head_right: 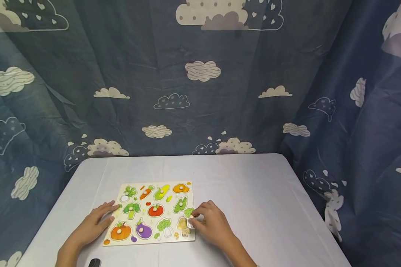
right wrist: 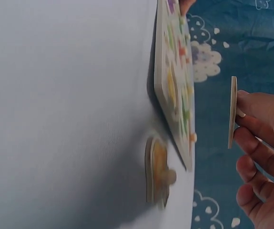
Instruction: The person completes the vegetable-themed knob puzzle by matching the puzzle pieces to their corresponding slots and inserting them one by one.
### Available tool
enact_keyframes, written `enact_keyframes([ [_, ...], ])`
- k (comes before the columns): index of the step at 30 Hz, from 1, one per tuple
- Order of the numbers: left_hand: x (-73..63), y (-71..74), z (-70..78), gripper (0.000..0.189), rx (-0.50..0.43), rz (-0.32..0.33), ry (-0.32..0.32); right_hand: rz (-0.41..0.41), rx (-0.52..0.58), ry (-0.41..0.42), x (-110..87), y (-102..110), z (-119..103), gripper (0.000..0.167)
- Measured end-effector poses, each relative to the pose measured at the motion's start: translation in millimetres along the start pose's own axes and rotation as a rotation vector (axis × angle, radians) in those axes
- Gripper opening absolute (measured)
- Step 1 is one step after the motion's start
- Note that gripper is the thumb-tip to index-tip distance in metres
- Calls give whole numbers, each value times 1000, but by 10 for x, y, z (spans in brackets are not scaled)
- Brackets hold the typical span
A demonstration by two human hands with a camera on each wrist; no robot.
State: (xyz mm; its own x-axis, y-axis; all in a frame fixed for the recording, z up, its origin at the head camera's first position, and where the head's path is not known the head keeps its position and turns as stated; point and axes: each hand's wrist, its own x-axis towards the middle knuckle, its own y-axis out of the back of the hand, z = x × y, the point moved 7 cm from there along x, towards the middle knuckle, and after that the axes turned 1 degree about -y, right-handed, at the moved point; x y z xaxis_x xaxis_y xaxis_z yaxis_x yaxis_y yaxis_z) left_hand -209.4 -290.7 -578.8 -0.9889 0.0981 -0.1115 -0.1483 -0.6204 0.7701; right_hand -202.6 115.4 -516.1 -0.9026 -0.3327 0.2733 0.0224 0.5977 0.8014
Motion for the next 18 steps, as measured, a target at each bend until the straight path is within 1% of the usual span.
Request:
enact_keyframes([
  [5,0,-3,0,47,6,10,-9,-16,31,34,56,-114,-119,10],
  [8,-2,-3,-7,47,7,12,-3,-29,53,55,86,-178,-187,9],
  [15,-1,-5,-15,47,4,15,2,-58,53,109,137,-323,-334,7],
  [18,-6,-13,-10,46,-5,4,-2,-75,60,108,140,-393,-368,8],
])
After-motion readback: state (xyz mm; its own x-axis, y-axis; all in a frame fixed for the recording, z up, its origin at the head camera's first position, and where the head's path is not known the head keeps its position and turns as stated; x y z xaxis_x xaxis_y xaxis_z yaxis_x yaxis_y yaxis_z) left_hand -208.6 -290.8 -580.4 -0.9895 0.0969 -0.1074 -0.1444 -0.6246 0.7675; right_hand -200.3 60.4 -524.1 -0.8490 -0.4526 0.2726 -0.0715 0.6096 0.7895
